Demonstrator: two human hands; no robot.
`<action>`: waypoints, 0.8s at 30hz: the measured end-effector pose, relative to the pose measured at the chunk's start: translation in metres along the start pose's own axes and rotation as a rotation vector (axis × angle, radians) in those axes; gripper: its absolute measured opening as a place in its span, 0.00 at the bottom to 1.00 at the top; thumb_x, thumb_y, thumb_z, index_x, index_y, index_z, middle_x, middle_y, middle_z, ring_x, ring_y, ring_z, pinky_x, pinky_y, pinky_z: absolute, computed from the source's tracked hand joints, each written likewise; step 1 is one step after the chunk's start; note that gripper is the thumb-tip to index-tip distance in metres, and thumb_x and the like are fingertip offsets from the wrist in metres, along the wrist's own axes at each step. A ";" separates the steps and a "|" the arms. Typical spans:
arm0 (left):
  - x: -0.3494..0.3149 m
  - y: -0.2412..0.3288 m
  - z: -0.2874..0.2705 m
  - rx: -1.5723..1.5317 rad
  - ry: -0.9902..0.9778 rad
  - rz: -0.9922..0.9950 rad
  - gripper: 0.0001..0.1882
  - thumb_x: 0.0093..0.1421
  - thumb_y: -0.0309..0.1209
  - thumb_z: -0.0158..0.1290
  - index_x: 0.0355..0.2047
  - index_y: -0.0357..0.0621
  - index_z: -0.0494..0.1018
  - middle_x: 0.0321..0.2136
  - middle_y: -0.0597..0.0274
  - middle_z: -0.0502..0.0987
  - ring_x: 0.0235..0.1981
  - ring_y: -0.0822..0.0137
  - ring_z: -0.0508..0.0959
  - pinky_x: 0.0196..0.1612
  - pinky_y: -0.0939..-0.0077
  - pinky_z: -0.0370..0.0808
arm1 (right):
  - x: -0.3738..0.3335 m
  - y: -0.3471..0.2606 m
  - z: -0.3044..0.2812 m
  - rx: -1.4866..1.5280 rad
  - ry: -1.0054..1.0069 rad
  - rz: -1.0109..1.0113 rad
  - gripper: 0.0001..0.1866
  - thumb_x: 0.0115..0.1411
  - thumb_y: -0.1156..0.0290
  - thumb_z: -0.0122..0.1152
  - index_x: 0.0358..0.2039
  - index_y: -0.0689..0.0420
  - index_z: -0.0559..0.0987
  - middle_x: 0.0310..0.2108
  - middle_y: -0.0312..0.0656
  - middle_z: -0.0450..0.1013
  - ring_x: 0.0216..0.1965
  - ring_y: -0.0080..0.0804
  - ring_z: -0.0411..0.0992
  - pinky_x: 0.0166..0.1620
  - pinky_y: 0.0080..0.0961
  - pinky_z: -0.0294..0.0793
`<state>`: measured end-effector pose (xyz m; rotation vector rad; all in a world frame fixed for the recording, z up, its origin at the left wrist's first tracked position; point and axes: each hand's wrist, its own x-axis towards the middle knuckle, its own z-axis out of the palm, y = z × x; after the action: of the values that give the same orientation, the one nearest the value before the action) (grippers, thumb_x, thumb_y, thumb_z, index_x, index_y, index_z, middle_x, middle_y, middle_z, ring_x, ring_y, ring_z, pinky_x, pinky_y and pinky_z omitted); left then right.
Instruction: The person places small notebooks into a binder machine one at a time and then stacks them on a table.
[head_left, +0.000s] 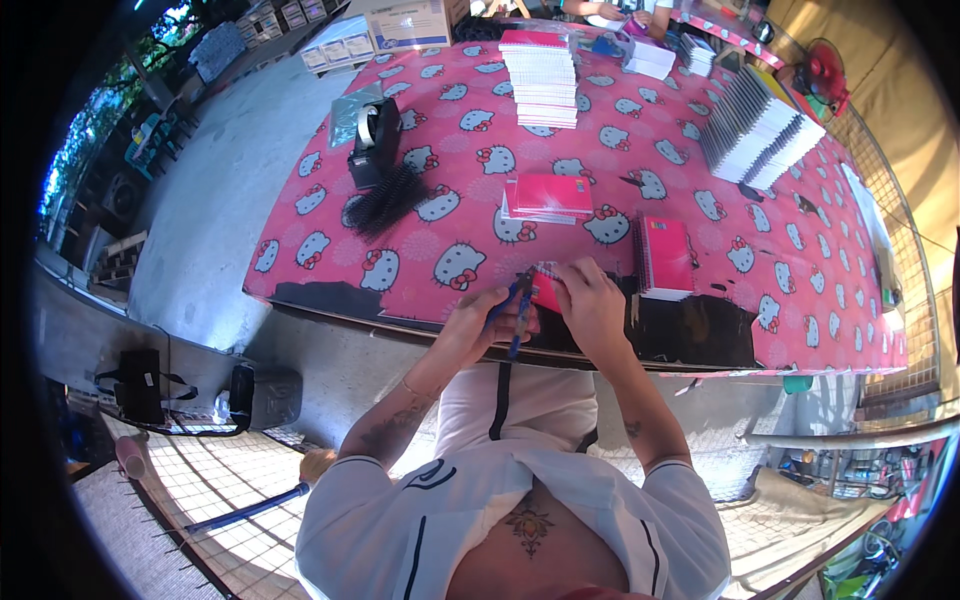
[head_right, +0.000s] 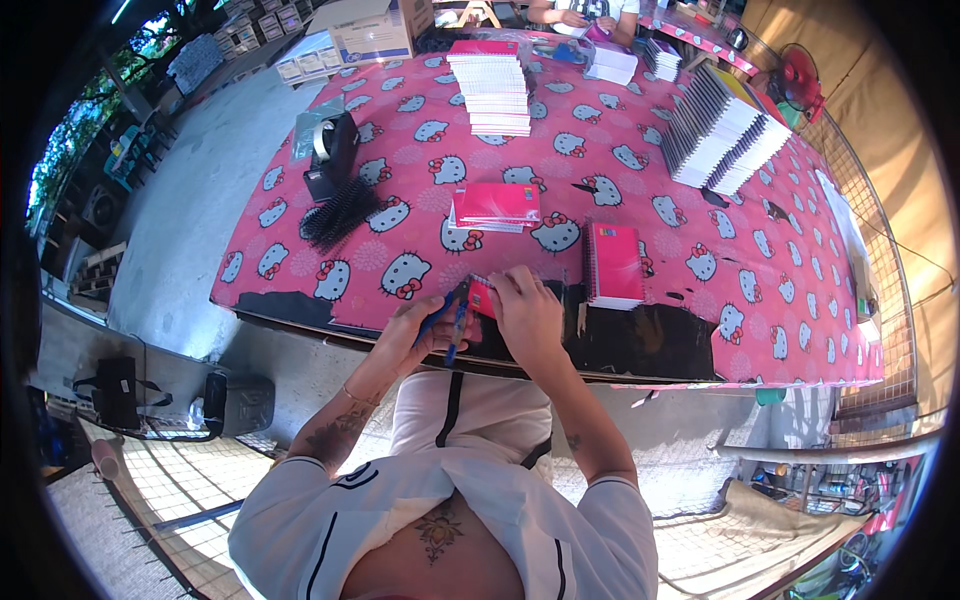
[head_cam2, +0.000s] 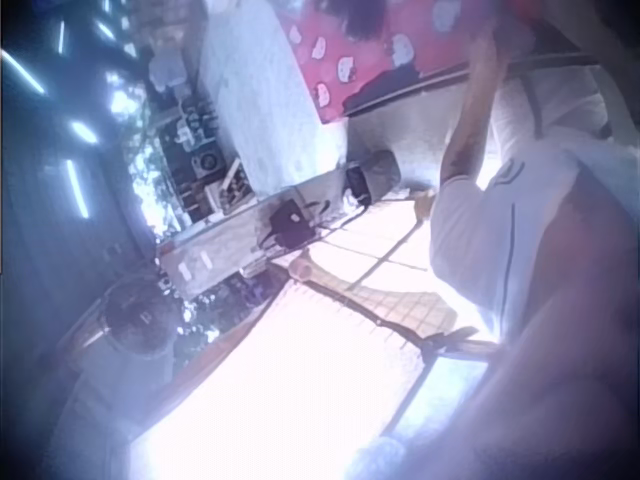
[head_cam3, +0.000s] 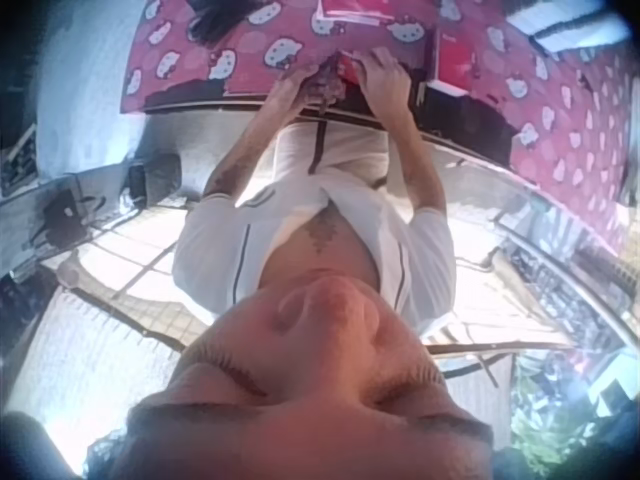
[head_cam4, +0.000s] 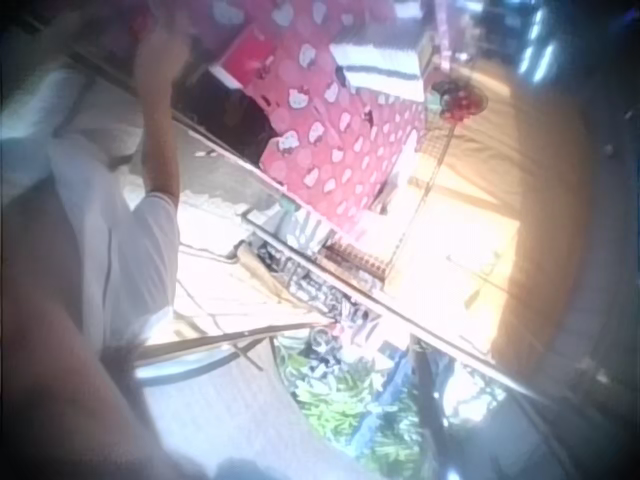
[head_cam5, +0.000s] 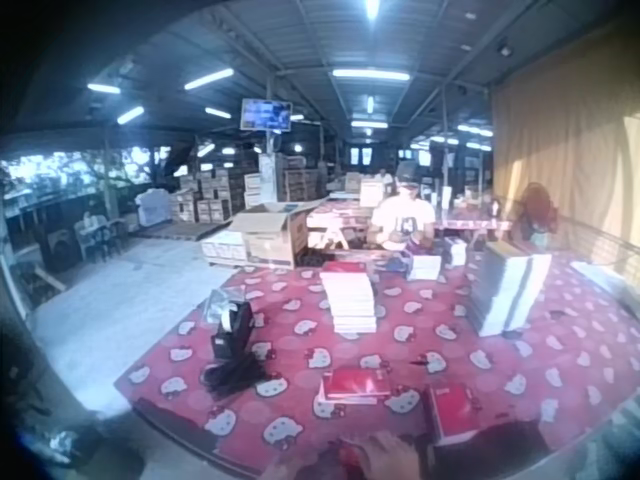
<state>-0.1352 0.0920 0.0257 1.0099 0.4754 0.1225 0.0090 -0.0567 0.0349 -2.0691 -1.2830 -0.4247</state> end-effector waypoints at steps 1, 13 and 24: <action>0.004 -0.006 -0.007 0.166 0.048 0.032 0.17 0.68 0.35 0.46 0.45 0.32 0.75 0.40 0.47 0.80 0.37 0.53 0.82 0.42 0.65 0.80 | 0.000 0.000 0.000 0.000 0.000 -0.006 0.09 0.57 0.69 0.63 0.39 0.53 0.80 0.35 0.38 0.70 0.35 0.38 0.75 0.36 0.36 0.75; 0.033 0.023 -0.093 1.611 0.499 0.944 0.17 0.53 0.29 0.61 0.45 0.43 0.79 0.45 0.52 0.77 0.45 0.48 0.76 0.49 0.61 0.73 | 0.017 0.032 -0.045 0.164 0.141 0.162 0.10 0.58 0.73 0.62 0.41 0.57 0.79 0.34 0.46 0.76 0.35 0.49 0.75 0.38 0.38 0.75; 0.082 0.059 0.135 0.938 -0.193 1.087 0.29 0.60 0.23 0.58 0.62 0.39 0.65 0.51 0.49 0.75 0.49 0.57 0.79 0.46 0.69 0.78 | 0.072 0.042 -0.154 -0.373 0.063 -0.278 0.19 0.53 0.71 0.65 0.47 0.50 0.79 0.36 0.34 0.75 0.49 0.35 0.72 0.58 0.42 0.64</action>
<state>0.0040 0.0436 0.1070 2.1036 -0.2981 0.8157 0.0901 -0.1258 0.1735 -2.1547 -1.5523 -0.9062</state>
